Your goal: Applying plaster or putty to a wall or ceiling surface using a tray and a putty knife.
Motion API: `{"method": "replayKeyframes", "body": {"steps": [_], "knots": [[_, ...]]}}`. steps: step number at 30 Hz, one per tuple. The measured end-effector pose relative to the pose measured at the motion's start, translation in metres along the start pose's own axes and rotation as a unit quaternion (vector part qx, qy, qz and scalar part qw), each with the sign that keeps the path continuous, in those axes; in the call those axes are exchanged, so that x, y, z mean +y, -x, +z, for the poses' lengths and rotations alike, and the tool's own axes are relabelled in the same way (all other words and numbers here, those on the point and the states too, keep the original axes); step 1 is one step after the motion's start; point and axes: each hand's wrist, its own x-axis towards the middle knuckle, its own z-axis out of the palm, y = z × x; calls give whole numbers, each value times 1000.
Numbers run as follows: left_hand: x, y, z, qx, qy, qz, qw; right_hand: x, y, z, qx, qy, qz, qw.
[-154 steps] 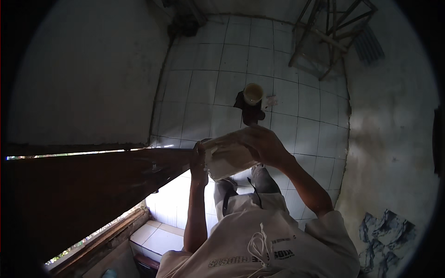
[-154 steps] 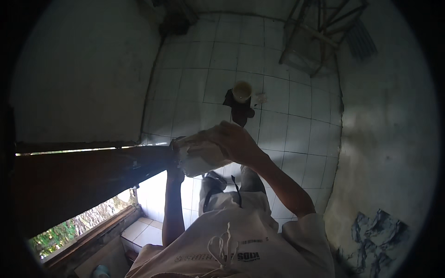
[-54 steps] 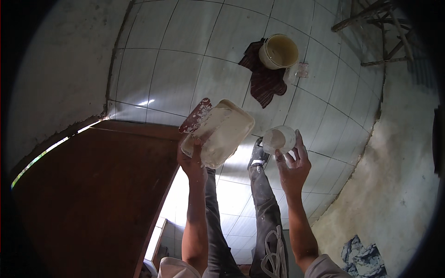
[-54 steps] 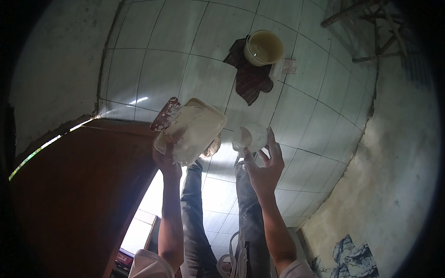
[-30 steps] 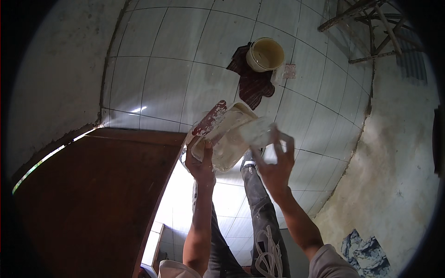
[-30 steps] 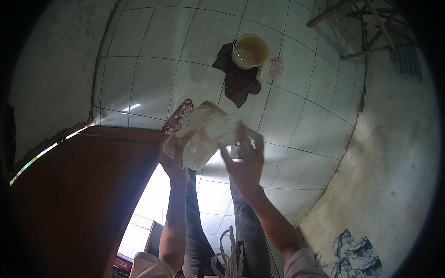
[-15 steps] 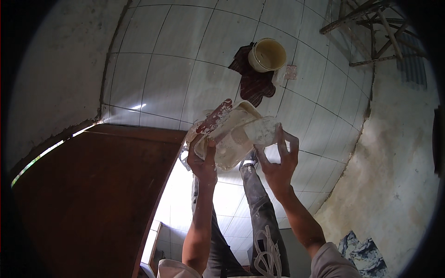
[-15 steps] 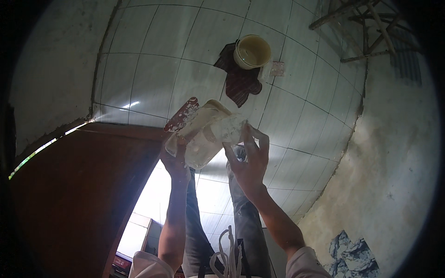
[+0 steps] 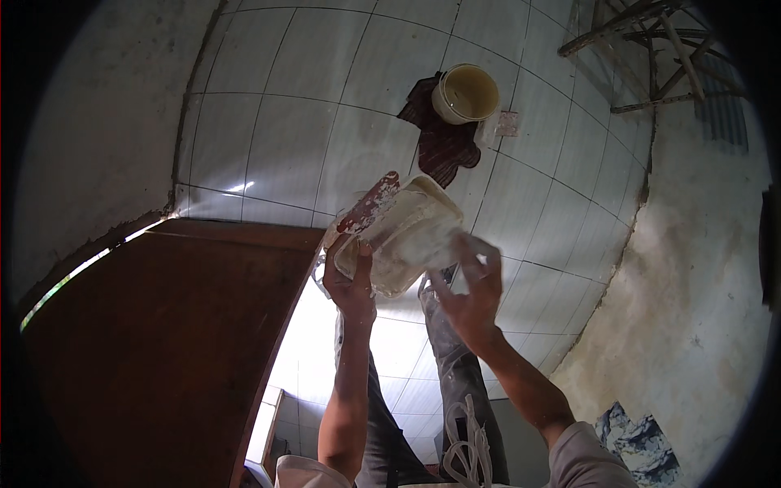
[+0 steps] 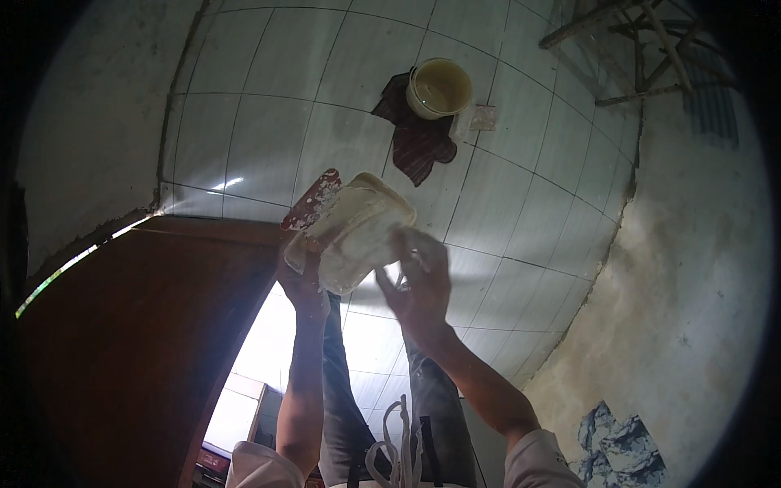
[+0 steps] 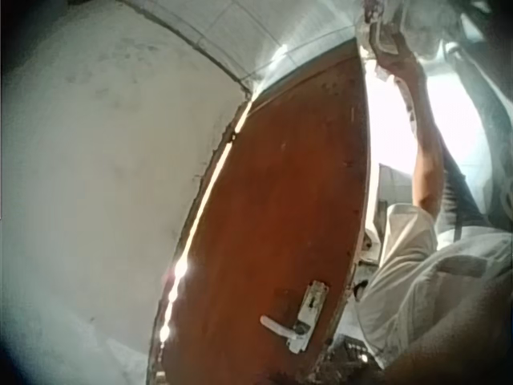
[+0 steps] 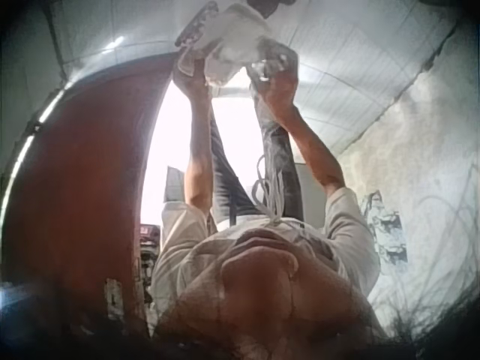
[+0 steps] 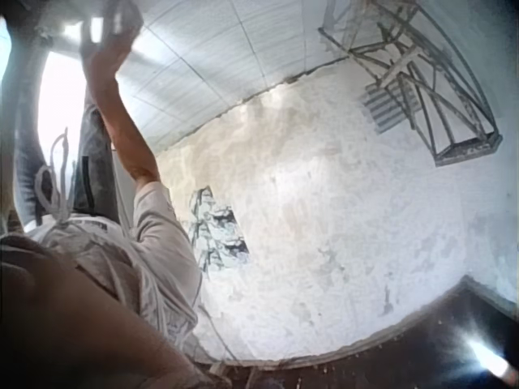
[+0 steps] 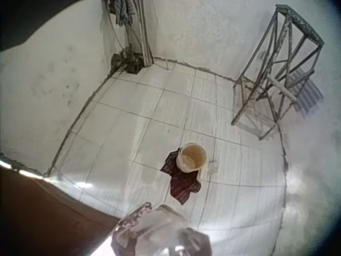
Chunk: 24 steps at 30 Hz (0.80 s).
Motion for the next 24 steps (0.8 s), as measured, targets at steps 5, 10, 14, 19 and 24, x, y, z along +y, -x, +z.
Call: {"method": "replayKeyframes", "body": {"steps": [5, 10, 14, 19, 24], "knots": [[0, 0, 0, -9, 5, -16, 1000, -2, 5, 0, -43, -18, -8, 999], [0, 1, 0, -5, -17, -7, 1000, 7, -14, -19, 27, 14, 58, 998], [0, 3, 0, 13, -15, 7, 1000, 18, -10, -16, 43, -254, 221, 941], [7, 4, -10, 28, -2, 8, 1000, 43, 6, -14, 110, -408, 311, 851], [21, -6, -34, 49, 5, 8, 999, 76, 54, 42, 76, -436, 363, 820]]}}
